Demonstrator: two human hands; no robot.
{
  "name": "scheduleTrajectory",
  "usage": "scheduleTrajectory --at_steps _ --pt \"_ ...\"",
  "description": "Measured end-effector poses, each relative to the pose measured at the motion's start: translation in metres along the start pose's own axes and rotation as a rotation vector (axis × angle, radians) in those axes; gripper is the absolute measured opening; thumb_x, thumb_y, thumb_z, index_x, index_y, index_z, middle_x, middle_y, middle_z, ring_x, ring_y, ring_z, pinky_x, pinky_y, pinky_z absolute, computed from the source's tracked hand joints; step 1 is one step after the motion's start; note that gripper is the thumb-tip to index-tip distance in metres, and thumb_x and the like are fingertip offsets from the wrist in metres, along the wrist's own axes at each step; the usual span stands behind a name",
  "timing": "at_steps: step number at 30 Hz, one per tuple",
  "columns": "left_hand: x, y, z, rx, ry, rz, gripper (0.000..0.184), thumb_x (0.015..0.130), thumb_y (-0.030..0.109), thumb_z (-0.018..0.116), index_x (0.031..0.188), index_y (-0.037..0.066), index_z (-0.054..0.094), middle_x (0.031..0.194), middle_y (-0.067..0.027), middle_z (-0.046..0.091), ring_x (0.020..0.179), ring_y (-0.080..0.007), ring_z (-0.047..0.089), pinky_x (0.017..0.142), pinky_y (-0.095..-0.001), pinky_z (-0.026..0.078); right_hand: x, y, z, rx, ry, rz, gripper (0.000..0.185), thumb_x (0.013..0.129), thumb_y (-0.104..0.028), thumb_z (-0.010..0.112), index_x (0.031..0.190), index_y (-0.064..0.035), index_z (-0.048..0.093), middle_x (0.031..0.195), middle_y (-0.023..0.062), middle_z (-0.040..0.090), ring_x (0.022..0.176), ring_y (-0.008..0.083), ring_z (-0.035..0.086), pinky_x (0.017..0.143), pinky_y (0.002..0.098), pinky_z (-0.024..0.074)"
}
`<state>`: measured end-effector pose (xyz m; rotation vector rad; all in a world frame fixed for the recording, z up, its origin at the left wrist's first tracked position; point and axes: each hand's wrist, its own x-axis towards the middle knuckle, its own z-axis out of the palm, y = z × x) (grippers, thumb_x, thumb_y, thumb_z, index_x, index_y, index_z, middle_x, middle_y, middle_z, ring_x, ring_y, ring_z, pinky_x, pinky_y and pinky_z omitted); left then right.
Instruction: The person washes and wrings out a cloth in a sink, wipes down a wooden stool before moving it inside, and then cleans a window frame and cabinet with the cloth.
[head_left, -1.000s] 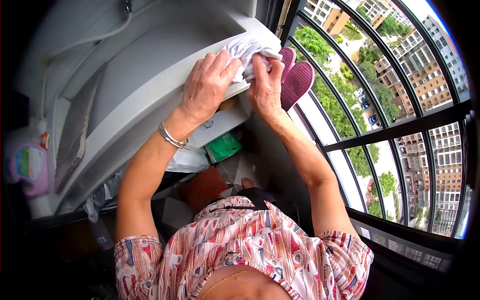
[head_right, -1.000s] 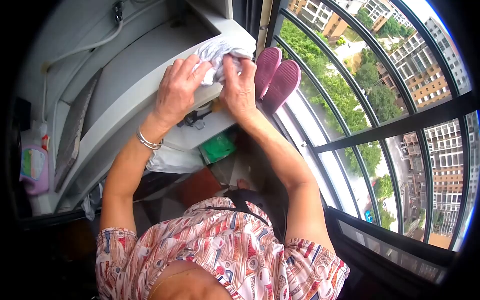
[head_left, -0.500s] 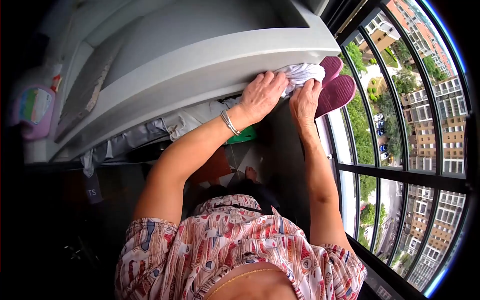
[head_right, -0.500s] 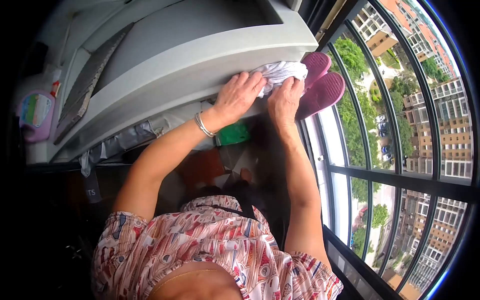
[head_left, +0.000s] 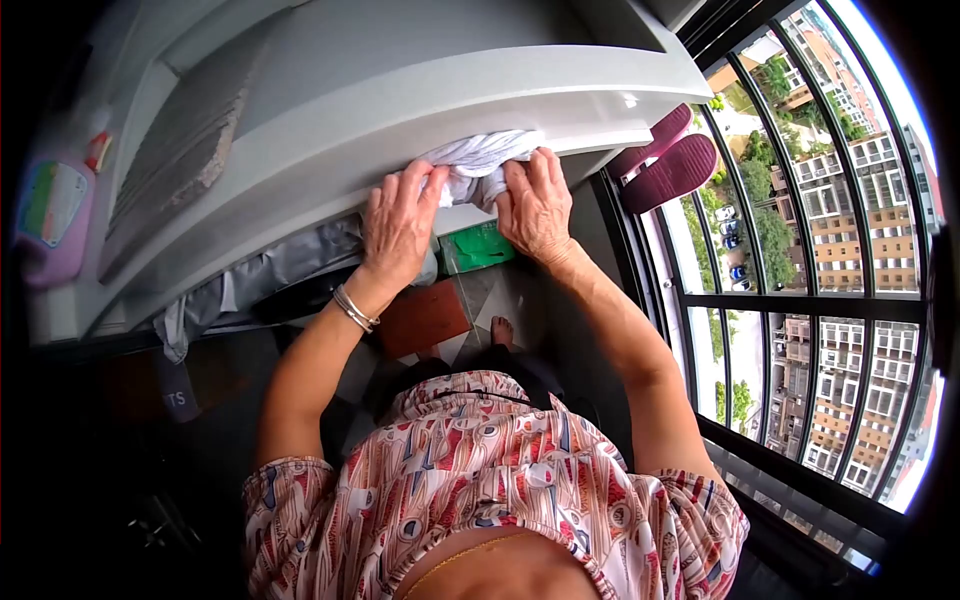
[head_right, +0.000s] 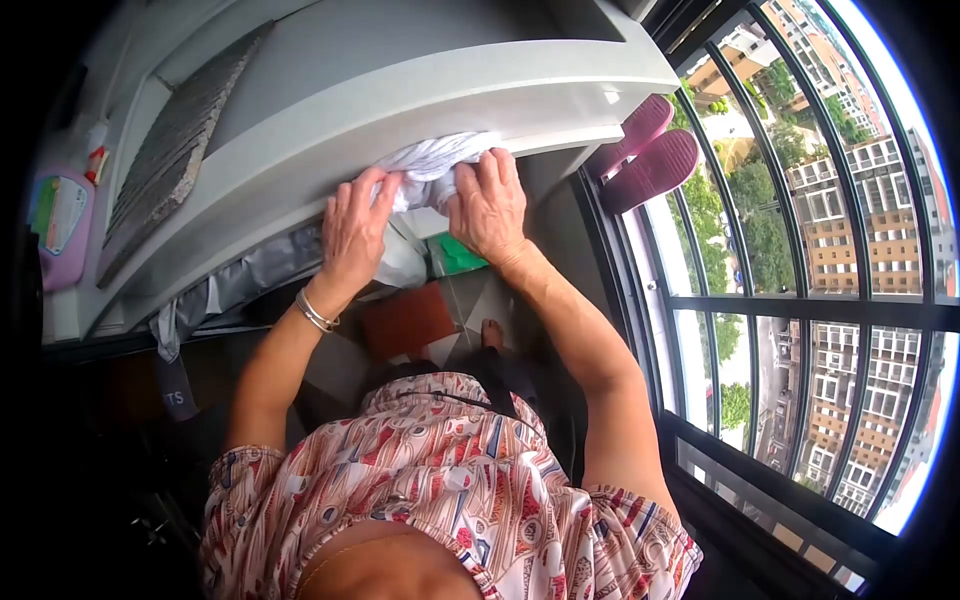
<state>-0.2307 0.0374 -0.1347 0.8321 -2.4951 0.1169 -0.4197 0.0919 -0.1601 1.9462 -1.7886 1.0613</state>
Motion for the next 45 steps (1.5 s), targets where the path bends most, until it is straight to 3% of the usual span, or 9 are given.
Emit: scheduleTrajectory --at_steps 8,11,19,26,35,37,42,43,45 --pt "-0.11 -0.074 -0.039 0.241 0.137 -0.451 0.046 0.074 -0.006 0.05 0.119 0.006 0.051 0.124 -0.0111 0.045 0.1 -0.0347 0.047 0.081 -0.045 0.039 0.028 -0.138 0.07 0.224 0.002 -0.368 0.038 0.064 -0.018 0.061 0.096 0.0015 0.059 0.086 0.0153 0.048 0.088 0.0331 0.048 0.082 0.045 0.0422" --pt "-0.129 -0.087 -0.043 0.26 0.295 -0.541 0.04 0.073 -0.007 0.053 0.112 -0.001 0.053 0.128 -0.0183 0.04 0.108 -0.0393 0.045 0.089 -0.0472 0.037 0.042 -0.17 0.092 0.259 -0.044 -0.554 0.032 0.071 -0.018 0.054 0.096 -0.0008 0.062 0.086 0.0099 0.05 0.083 0.0244 0.05 0.075 0.0345 0.0413" --pt "-0.083 -0.046 -0.001 0.0 0.306 -0.466 0.023 0.077 -0.007 0.049 0.099 -0.011 0.053 0.126 -0.0311 0.035 0.116 -0.0454 0.039 0.097 -0.0473 0.034 0.041 -0.089 0.061 0.128 -0.114 -0.62 0.029 0.07 -0.022 0.056 0.096 -0.0124 0.065 0.091 0.0019 0.052 0.083 0.0164 0.05 0.073 0.0282 0.0399" --pt "0.005 0.037 0.049 -0.175 0.153 -0.198 0.025 0.077 -0.005 0.051 0.102 -0.01 0.051 0.122 -0.0312 0.034 0.111 -0.0465 0.041 0.093 -0.0479 0.036 0.008 0.035 -0.003 -0.037 -0.182 -0.387 0.027 0.074 -0.024 0.062 0.1 -0.02 0.067 0.107 0.0002 0.054 0.091 0.0215 0.048 0.08 0.0351 0.0408" --pt "0.114 0.137 0.111 -0.353 0.127 0.017 0.025 0.079 -0.005 0.049 0.103 -0.011 0.052 0.111 -0.0231 0.041 0.101 -0.0404 0.047 0.088 -0.0448 0.04 -0.017 0.151 -0.07 -0.168 -0.058 -0.113 0.026 0.06 -0.006 0.062 0.084 -0.013 0.063 0.106 0.005 0.054 0.097 0.0254 0.049 0.085 0.04 0.0393" --pt "0.133 0.157 0.142 -0.415 0.153 -0.049 0.024 0.084 0.007 0.051 0.103 -0.007 0.052 0.104 -0.0154 0.042 0.096 -0.0337 0.049 0.083 -0.0435 0.045 -0.023 0.167 -0.079 -0.172 -0.034 -0.008 0.025 0.061 -0.002 0.059 0.085 -0.0096 0.063 0.114 0.008 0.053 0.1 0.0282 0.05 0.084 0.04 0.0411" --pt "0.168 0.172 0.108 -0.697 0.063 -0.058 0.024 0.077 0.001 0.057 0.101 -0.002 0.058 0.105 -0.0167 0.049 0.092 -0.0332 0.055 0.081 -0.039 0.047 -0.034 0.201 -0.093 0.236 0.113 0.447 0.028 0.078 0.001 0.047 0.101 -0.0032 0.062 0.106 0.0142 0.059 0.09 0.0285 0.06 0.082 0.0346 0.0466" --pt "0.173 0.17 0.09 -0.824 0.135 -0.093 0.027 0.076 -0.002 0.056 0.102 0.001 0.06 0.102 -0.0165 0.053 0.09 -0.0331 0.057 0.08 -0.039 0.048 -0.028 0.189 -0.106 0.642 0.18 0.788 0.023 0.083 -0.003 0.05 0.103 -0.0012 0.06 0.105 0.0107 0.06 0.092 0.0219 0.06 0.083 0.0329 0.0467" --pt "0.168 0.172 0.058 -0.966 0.372 -0.103 0.028 0.074 -0.005 0.058 0.102 0.002 0.06 0.098 -0.0139 0.055 0.088 -0.0297 0.057 0.078 -0.0342 0.048 -0.025 0.182 -0.104 1.165 0.602 0.799 0.035 0.086 -0.008 0.056 0.12 -0.0042 0.049 0.105 0.0094 0.057 0.098 0.0189 0.057 0.08 0.025 0.0488"
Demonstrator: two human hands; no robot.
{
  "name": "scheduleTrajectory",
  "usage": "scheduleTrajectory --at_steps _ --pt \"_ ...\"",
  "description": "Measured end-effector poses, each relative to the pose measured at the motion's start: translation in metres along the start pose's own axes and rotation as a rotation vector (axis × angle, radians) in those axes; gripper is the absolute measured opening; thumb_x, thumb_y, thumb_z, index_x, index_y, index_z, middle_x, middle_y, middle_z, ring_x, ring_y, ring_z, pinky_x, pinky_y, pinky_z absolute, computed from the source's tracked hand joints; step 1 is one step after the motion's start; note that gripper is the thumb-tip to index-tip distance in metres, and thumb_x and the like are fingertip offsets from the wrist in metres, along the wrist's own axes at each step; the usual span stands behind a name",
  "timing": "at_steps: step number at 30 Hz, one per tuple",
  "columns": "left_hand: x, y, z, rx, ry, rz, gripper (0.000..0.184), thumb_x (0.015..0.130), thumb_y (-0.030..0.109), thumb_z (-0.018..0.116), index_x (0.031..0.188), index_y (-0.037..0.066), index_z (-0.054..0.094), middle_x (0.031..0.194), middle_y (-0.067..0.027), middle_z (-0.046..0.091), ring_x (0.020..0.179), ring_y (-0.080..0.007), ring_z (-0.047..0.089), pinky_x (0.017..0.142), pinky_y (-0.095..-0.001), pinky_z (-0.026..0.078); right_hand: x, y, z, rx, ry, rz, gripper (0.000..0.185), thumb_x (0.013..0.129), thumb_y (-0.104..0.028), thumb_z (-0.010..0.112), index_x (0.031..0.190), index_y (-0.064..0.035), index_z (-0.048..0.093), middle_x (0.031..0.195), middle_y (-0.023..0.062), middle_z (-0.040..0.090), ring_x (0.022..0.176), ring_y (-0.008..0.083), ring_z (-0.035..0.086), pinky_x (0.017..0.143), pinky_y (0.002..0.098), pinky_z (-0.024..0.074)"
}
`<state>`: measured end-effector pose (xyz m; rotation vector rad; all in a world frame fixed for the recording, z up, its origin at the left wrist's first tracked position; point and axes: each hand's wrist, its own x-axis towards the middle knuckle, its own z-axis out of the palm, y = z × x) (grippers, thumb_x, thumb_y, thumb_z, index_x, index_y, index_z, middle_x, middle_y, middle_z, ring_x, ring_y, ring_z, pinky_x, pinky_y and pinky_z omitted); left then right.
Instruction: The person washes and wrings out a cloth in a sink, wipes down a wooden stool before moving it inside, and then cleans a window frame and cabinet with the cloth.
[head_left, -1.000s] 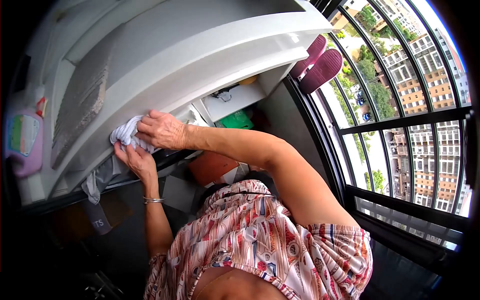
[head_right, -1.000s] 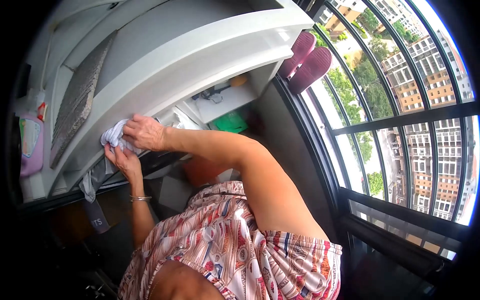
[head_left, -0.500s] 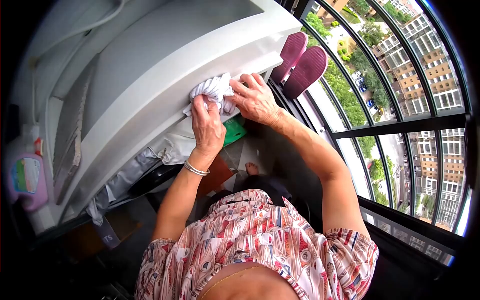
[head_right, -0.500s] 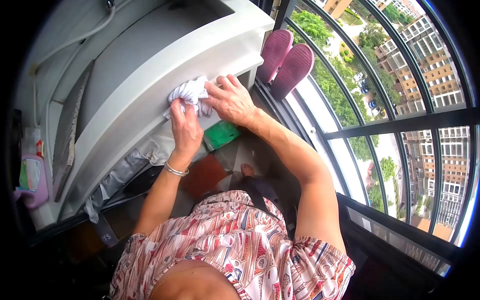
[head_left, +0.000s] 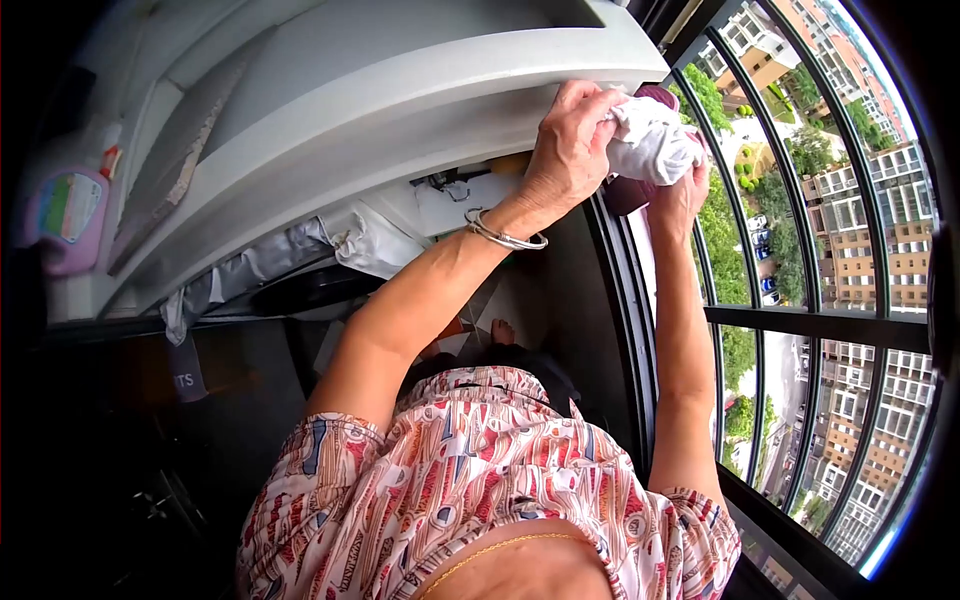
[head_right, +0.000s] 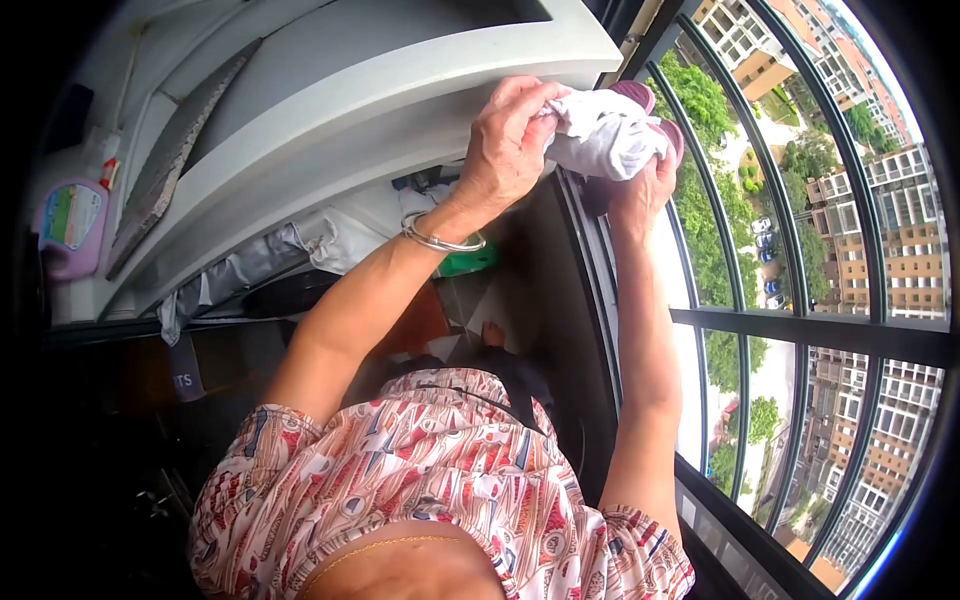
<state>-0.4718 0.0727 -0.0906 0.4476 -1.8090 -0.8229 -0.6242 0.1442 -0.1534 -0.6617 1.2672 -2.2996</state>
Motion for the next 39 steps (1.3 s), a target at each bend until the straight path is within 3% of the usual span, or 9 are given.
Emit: scheduleTrajectory --at_steps 4,6,10,12,14,16,21,26,39 --pt "-0.036 -0.027 -0.025 0.012 0.224 -0.174 0.016 0.08 0.0 0.059 0.096 0.003 0.057 0.093 -0.0072 0.055 0.085 -0.018 0.057 0.076 -0.0284 0.046 -0.006 0.035 0.056 -0.16 -0.226 -0.201 0.049 0.091 -0.027 0.05 0.131 -0.004 0.033 0.125 0.0127 0.045 0.109 0.0235 0.05 0.087 0.0353 0.0459" --pt "-0.053 -0.041 -0.054 -0.49 0.372 -0.731 0.01 0.085 0.002 0.056 0.094 0.004 0.054 0.089 -0.0029 0.054 0.079 -0.0107 0.052 0.07 -0.0246 0.044 -0.026 0.077 0.107 -0.402 0.114 -0.199 0.067 0.092 -0.027 0.045 0.142 -0.0027 0.006 0.14 0.0206 0.028 0.121 0.0339 0.038 0.104 0.0383 0.0276" --pt "-0.082 -0.061 -0.13 -0.487 0.652 -0.699 0.005 0.087 0.001 0.053 0.092 0.003 0.053 0.082 -0.0014 0.054 0.075 -0.0082 0.049 0.069 -0.0214 0.042 -0.104 0.106 0.18 -0.539 -0.133 -0.495 0.086 0.089 -0.029 0.053 0.141 -0.0029 -0.011 0.146 0.0252 -0.01 0.137 0.0331 0.001 0.111 0.0444 0.0052" --pt "-0.096 -0.058 -0.17 -0.495 0.727 -0.694 0.006 0.086 0.001 0.055 0.091 0.004 0.053 0.081 -0.0007 0.053 0.073 -0.0086 0.049 0.067 -0.0228 0.043 -0.135 0.11 0.212 -0.196 -0.291 -0.365 0.076 0.093 -0.048 0.037 0.144 -0.0161 -0.01 0.15 0.0101 -0.006 0.138 0.0232 -0.001 0.111 0.0402 0.0031" --pt "-0.109 -0.058 -0.203 -0.52 0.795 -0.695 0.007 0.085 0.001 0.055 0.091 0.005 0.053 0.081 -0.0004 0.053 0.073 -0.0082 0.049 0.067 -0.0226 0.043 -0.169 0.102 0.24 0.098 -0.173 0.077 0.078 0.09 -0.02 0.045 0.143 -0.0123 -0.011 0.148 0.0221 -0.006 0.137 0.0346 0.002 0.111 0.0414 0.005" --pt "-0.122 -0.054 -0.235 -0.459 0.946 -0.739 0.007 0.085 0.001 0.056 0.091 0.005 0.054 0.081 0.0 0.053 0.072 -0.0077 0.049 0.067 -0.0219 0.042 -0.183 0.146 0.23 -0.7 -0.57 -0.68 0.083 0.085 -0.006 0.049 0.141 -0.0047 -0.013 0.143 0.0304 -0.015 0.131 0.0514 -0.011 0.106 0.0562 0.0014" --pt "-0.169 -0.068 -0.307 -0.483 1.176 -0.647 0.01 0.085 -0.001 0.055 0.092 0.006 0.054 0.085 -0.0002 0.054 0.077 -0.0086 0.049 0.072 -0.0222 0.041 -0.226 0.15 0.29 -0.899 -0.884 -1.053 0.075 0.067 -0.007 0.06 0.135 -0.0119 0.028 0.12 0.0256 0.038 0.112 0.0502 0.04 0.099 0.0577 0.0275" --pt "-0.197 -0.059 -0.382 -0.469 1.337 -0.564 0.018 0.084 -0.005 0.049 0.1 0.003 0.053 0.101 -0.0069 0.055 0.094 -0.0159 0.053 0.085 -0.0284 0.044 -0.274 0.129 0.392 -0.861 -1.285 -1.254 0.059 0.078 -0.015 0.05 0.135 -0.0146 0.039 0.141 0.0015 0.034 0.122 0.0229 0.041 0.101 0.0392 0.0317" --pt "-0.219 -0.029 -0.496 -0.396 1.397 -0.708 0.041 0.087 -0.004 0.039 0.127 0.003 0.043 0.124 -0.0103 0.049 0.111 -0.0196 0.05 0.094 -0.0352 0.041 -0.398 0.17 0.53 -0.869 -1.496 -1.655 0.029 0.073 -0.029 0.055 0.089 -0.0124 0.072 0.107 0.0066 0.055 0.109 0.0317 0.04 0.089 0.0388 0.0369"
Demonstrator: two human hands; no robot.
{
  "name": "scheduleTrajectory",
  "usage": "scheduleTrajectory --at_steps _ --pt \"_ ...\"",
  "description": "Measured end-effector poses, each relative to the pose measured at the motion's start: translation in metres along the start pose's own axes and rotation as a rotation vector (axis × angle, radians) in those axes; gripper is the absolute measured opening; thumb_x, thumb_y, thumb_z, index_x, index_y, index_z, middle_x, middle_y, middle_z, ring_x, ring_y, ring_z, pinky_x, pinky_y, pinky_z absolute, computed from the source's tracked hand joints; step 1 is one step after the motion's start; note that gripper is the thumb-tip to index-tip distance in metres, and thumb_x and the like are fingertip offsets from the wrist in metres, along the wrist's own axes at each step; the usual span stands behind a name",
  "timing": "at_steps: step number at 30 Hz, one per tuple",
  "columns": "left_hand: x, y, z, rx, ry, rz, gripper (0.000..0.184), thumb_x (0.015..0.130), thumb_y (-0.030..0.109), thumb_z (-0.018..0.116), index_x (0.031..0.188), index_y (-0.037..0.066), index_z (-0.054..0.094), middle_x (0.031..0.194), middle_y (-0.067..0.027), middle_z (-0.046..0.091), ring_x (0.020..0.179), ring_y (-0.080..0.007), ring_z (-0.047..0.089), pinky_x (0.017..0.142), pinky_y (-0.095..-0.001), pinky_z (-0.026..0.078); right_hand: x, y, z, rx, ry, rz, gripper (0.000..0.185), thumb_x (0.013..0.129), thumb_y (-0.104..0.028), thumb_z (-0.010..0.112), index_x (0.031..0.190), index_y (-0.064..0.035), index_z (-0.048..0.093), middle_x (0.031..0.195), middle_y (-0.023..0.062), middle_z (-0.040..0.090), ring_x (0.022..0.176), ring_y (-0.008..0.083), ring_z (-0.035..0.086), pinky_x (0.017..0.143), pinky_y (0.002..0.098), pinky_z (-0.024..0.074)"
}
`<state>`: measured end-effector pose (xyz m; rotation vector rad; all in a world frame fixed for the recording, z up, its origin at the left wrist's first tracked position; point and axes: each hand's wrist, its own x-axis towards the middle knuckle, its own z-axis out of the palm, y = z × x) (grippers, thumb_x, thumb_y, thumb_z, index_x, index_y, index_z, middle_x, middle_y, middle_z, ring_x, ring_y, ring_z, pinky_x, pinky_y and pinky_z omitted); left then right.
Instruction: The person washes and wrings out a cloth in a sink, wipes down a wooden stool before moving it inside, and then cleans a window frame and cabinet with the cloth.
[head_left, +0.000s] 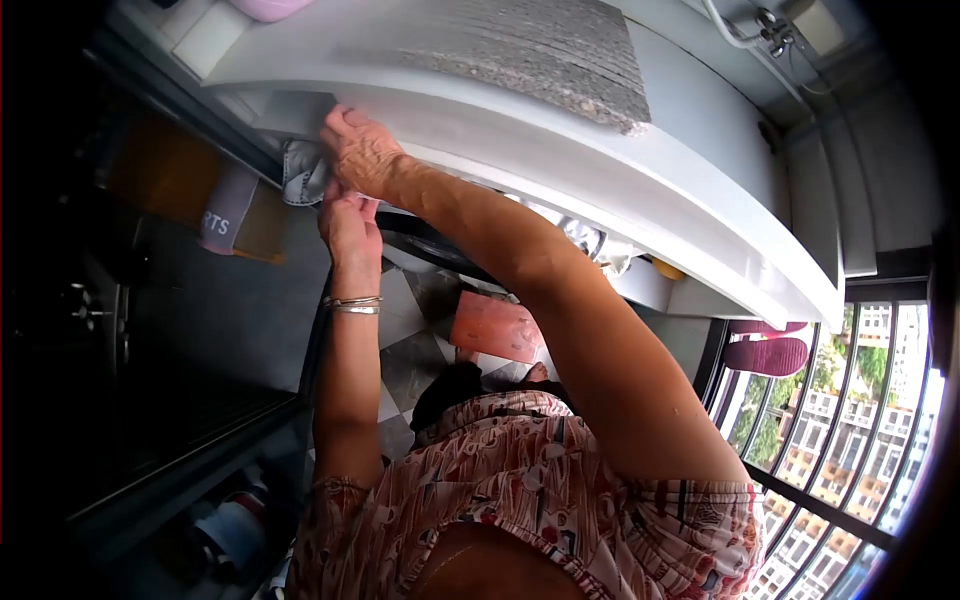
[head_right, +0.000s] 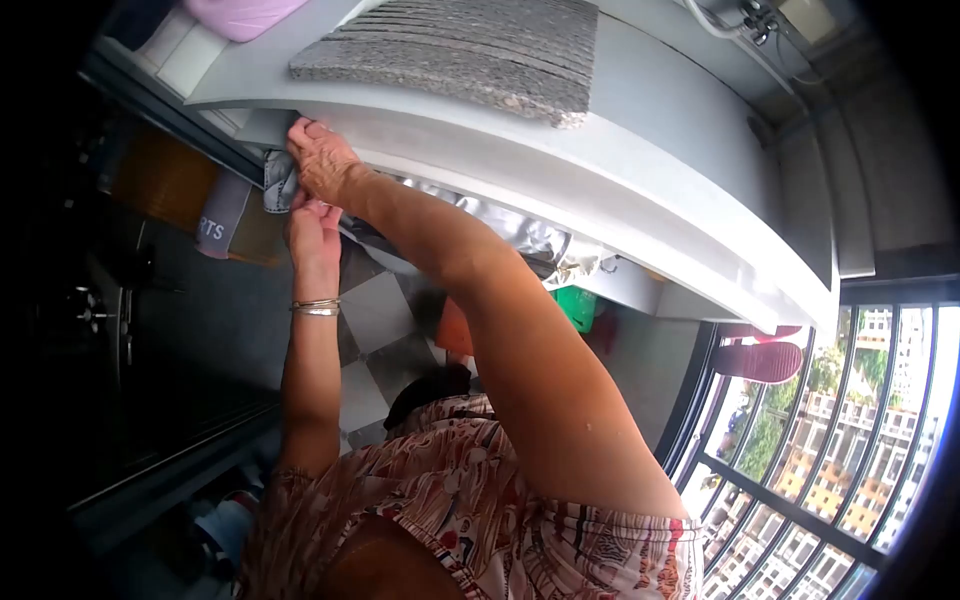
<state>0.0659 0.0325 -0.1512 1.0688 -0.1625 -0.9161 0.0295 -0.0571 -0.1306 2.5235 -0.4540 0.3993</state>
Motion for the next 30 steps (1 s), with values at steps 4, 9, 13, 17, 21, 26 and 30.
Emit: scheduleTrajectory --at_steps 4,9,13,17,21,26,30 --pt "-0.022 -0.012 0.006 0.147 -0.084 0.013 0.039 0.088 -0.002 0.041 0.126 -0.003 0.043 0.119 -0.0122 0.052 0.106 -0.0194 0.053 0.092 -0.0327 0.041 -0.045 0.009 -0.003 0.176 0.134 0.052 0.018 0.065 -0.022 0.06 0.074 -0.012 0.071 0.101 0.0053 0.055 0.104 0.0299 0.044 0.085 0.0339 0.0414" --pt "-0.079 -0.061 0.034 0.148 -0.271 -0.013 0.031 0.084 -0.004 0.045 0.114 -0.004 0.053 0.106 -0.0072 0.057 0.096 -0.0139 0.055 0.084 -0.0261 0.044 -0.136 0.033 -0.043 0.188 0.083 0.083 0.018 0.064 -0.022 0.061 0.074 -0.0104 0.071 0.102 0.0041 0.055 0.102 0.0269 0.045 0.084 0.0329 0.0418" --pt "-0.132 -0.102 0.067 0.268 -0.402 -0.184 0.028 0.081 -0.005 0.043 0.106 -0.002 0.055 0.1 -0.0039 0.056 0.09 -0.0117 0.052 0.084 -0.0246 0.042 -0.222 0.049 -0.066 0.23 0.026 0.185 0.025 0.063 -0.024 0.061 0.082 -0.01 0.071 0.11 0.0032 0.053 0.102 0.026 0.045 0.084 0.0325 0.0415" --pt "-0.177 -0.16 0.086 0.334 -0.644 -0.245 0.035 0.078 -0.008 0.041 0.109 -0.001 0.053 0.103 -0.0065 0.056 0.093 -0.012 0.054 0.079 -0.0246 0.043 -0.313 0.065 -0.101 0.192 0.014 0.324 0.04 0.066 -0.026 0.061 0.101 -0.0079 0.067 0.119 0.0027 0.049 0.105 0.0269 0.044 0.089 0.0344 0.0404" --pt "-0.227 -0.197 0.12 0.567 -0.88 -0.294 0.035 0.08 -0.003 0.042 0.114 -0.002 0.051 0.102 -0.0057 0.058 0.093 -0.0121 0.055 0.082 -0.0233 0.042 -0.394 0.076 -0.132 0.25 -0.064 0.503 0.045 0.068 -0.022 0.061 0.111 -0.009 0.062 0.121 0.0 0.048 0.104 0.0273 0.045 0.09 0.0362 0.0402" --pt "-0.277 -0.247 0.163 0.65 -1.057 -0.399 0.028 0.084 0.006 0.041 0.108 0.003 0.054 0.097 -0.005 0.061 0.09 -0.0113 0.056 0.075 -0.025 0.046 -0.476 0.09 -0.163 0.219 -0.073 0.652 0.043 0.067 -0.017 0.063 0.11 -0.0117 0.062 0.117 -0.0038 0.049 0.099 0.0272 0.046 0.088 0.0364 0.042" --pt "-0.312 -0.291 0.193 0.741 -1.192 -0.308 0.023 0.085 0.006 0.042 0.102 0.001 0.057 0.095 -0.0066 0.061 0.085 -0.0129 0.058 0.071 -0.0265 0.048 -0.531 0.102 -0.182 0.156 -0.122 0.7 0.045 0.065 -0.013 0.065 0.109 -0.0103 0.062 0.115 -0.0016 0.048 0.1 0.0287 0.045 0.086 0.0361 0.0438"
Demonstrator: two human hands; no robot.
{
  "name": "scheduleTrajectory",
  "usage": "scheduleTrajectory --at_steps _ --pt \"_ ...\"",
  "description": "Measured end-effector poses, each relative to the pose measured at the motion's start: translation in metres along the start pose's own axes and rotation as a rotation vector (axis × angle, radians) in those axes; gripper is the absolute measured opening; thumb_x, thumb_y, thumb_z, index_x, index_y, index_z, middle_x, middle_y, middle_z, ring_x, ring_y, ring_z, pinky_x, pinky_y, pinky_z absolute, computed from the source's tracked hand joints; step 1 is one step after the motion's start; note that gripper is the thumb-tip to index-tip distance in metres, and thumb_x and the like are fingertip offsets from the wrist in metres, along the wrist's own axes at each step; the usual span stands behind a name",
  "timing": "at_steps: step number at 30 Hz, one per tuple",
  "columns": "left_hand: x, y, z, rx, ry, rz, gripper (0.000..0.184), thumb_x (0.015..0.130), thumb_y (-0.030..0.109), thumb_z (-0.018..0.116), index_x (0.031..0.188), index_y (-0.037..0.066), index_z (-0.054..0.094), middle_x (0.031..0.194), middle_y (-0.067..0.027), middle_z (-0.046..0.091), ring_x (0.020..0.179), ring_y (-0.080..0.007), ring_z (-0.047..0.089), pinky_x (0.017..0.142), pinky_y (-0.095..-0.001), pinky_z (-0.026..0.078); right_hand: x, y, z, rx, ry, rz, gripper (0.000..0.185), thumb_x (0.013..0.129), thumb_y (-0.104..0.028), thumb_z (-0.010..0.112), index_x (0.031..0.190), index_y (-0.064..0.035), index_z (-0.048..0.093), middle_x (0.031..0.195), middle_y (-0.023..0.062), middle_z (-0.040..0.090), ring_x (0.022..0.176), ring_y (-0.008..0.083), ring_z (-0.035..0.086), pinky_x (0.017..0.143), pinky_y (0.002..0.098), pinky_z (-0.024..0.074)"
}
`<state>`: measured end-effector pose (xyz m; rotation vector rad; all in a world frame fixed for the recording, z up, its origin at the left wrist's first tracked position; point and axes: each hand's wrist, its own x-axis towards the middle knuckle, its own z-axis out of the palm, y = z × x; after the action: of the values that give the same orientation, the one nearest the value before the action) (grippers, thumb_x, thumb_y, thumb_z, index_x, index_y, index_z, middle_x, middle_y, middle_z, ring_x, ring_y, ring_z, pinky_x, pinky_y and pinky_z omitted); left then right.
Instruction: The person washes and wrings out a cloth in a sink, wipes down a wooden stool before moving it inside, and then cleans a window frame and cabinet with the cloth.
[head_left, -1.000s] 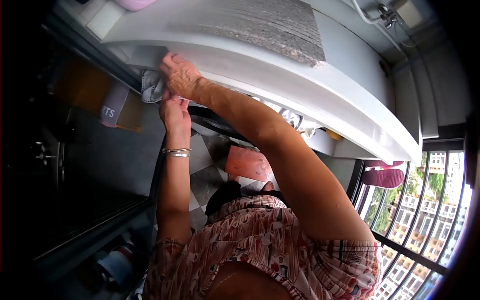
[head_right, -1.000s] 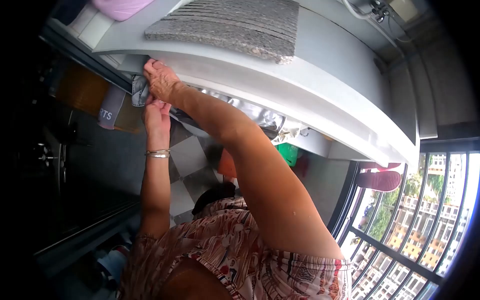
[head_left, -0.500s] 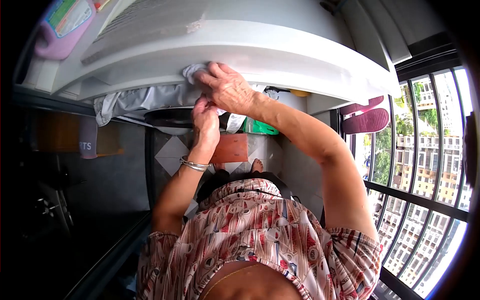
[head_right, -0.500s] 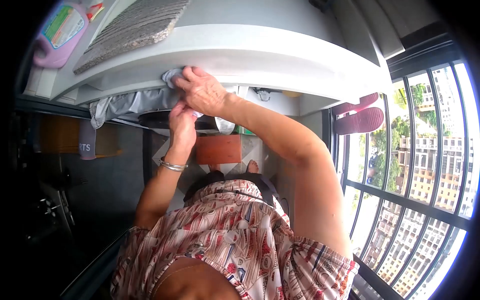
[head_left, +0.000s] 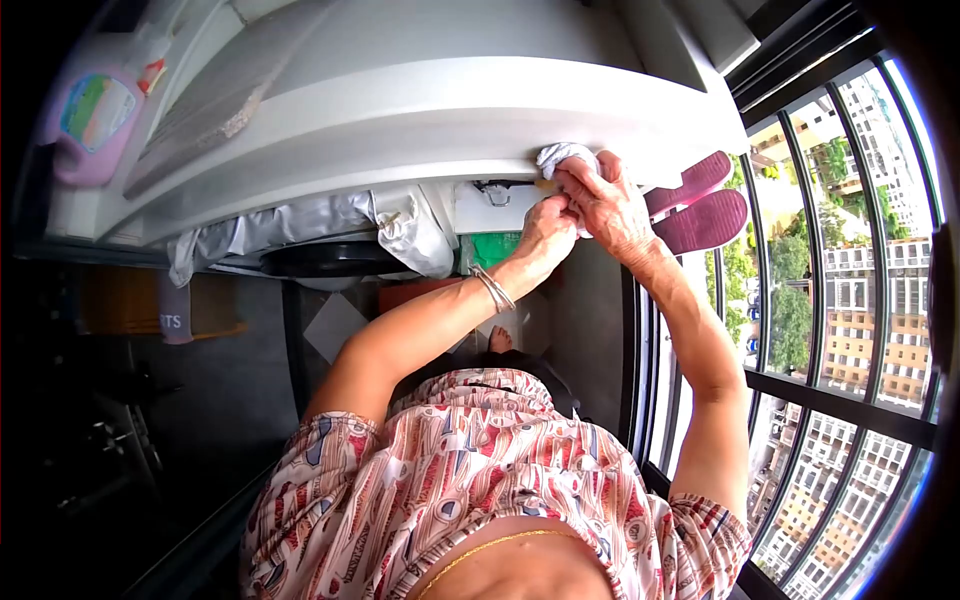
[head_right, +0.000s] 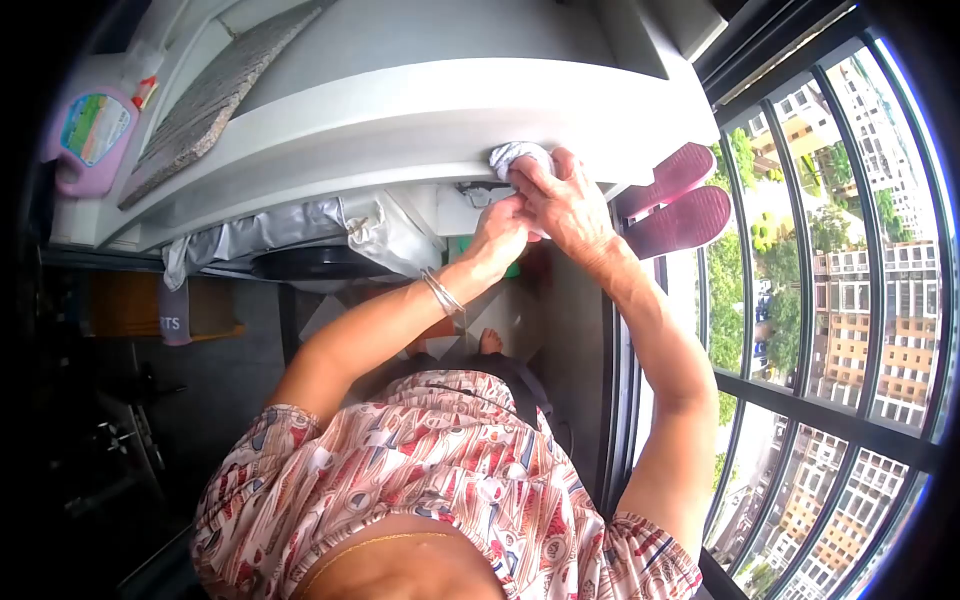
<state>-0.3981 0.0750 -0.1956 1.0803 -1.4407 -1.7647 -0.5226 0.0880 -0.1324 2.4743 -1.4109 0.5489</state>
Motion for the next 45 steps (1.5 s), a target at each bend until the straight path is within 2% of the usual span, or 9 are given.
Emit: scheduleTrajectory --at_steps 13,17,20,25,30,35,39,43,45 --pt "0.024 0.035 0.09 -0.064 -0.192 -0.098 0.026 0.087 0.003 0.048 0.112 -0.002 0.055 0.094 -0.0095 0.062 0.079 -0.0152 0.061 0.066 -0.0264 0.05 -0.086 0.063 -0.015 0.07 0.283 0.46 0.032 0.073 -0.005 0.058 0.106 -0.0064 0.062 0.113 0.006 0.054 0.095 0.0345 0.05 0.083 0.0378 0.0454" --pt "0.001 0.043 0.067 -0.209 -0.129 -0.043 0.022 0.087 0.001 0.048 0.108 -0.002 0.055 0.096 -0.011 0.061 0.082 -0.0175 0.062 0.072 -0.0292 0.052 -0.091 0.063 -0.017 1.355 0.915 1.142 0.023 0.089 -0.006 0.045 0.11 -0.0011 0.055 0.103 0.0123 0.061 0.091 0.0233 0.062 0.081 0.0327 0.0496" --pt "-0.008 0.074 0.042 -0.561 -0.085 0.08 0.018 0.09 0.005 0.047 0.108 0.002 0.049 0.102 -0.0127 0.059 0.09 -0.0199 0.06 0.077 -0.0341 0.051 -0.05 0.035 -0.057 1.407 1.35 0.849 0.034 0.092 -0.01 0.048 0.123 0.0009 0.041 0.114 0.0114 0.055 0.1 0.0206 0.058 0.086 0.031 0.0486" --pt "-0.006 0.08 0.0 -0.705 0.167 0.163 0.02 0.091 0.005 0.048 0.109 0.0 0.042 0.101 -0.0152 0.053 0.092 -0.0253 0.057 0.085 -0.0402 0.051 0.006 0.016 0.023 0.094 0.898 0.77 0.072 0.076 0.001 0.049 0.138 0.0079 0.013 0.145 0.0272 0.008 0.135 0.042 0.012 0.109 0.0459 0.0189" --pt "-0.01 0.044 -0.035 -0.525 0.234 0.028 0.02 0.092 0.008 0.047 0.109 0.001 0.04 0.101 -0.0157 0.055 0.091 -0.0258 0.058 0.079 -0.04 0.052 -0.006 -0.02 0.057 0.085 0.478 0.734 0.075 0.07 0.002 0.05 0.137 0.0099 0.018 0.143 0.0298 0.008 0.132 0.0455 0.017 0.105 0.044 0.0275" --pt "-0.022 0.054 -0.027 -0.489 0.185 -0.023 0.018 0.092 0.01 0.046 0.108 0.002 0.043 0.099 -0.0134 0.056 0.089 -0.0233 0.058 0.072 -0.0352 0.05 -0.044 -0.02 0.027 0.55 0.645 0.67 0.031 0.074 0.009 0.048 0.103 0.0005 0.053 0.11 0.0162 0.054 0.098 0.0346 0.053 0.091 0.0375 0.0415" --pt "-0.018 0.09 -0.006 -0.544 0.003 0.01 0.014 0.093 0.013 0.046 0.105 0.005 0.048 0.097 -0.0098 0.058 0.085 -0.0188 0.058 0.067 -0.0307 0.048 -0.05 0.026 -0.002 0.606 1.039 1.011 0.03 0.078 0.004 0.051 0.107 -0.0005 0.054 0.104 0.0154 0.055 0.097 0.0318 0.055 0.088 0.0372 0.0424" --pt "-0.005 0.092 0.013 -0.444 -0.055 0.049 0.015 0.091 0.012 0.051 0.105 0.006 0.049 0.094 -0.0084 0.06 0.079 -0.0167 0.059 0.066 -0.0284 0.049 -0.047 0.061 0.029 0.29 0.521 1.278 0.052 0.075 -0.007 0.053 0.123 0.008 0.038 0.121 0.0271 0.041 0.108 0.043 0.043 0.093 0.0441 0.0357" --pt "0.0 0.075 0.009 -0.41 -0.026 -0.004 0.016 0.092 0.012 0.049 0.106 0.004 0.047 0.097 -0.01 0.058 0.081 -0.0177 0.059 0.067 -0.0288 0.049 -0.045 0.063 0.062 0.083 0.674 1.123 0.059 0.075 -0.005 0.048 0.127 0.0132 0.029 0.127 0.0307 0.034 0.112 0.0453 0.038 0.096 0.0484 0.0306"
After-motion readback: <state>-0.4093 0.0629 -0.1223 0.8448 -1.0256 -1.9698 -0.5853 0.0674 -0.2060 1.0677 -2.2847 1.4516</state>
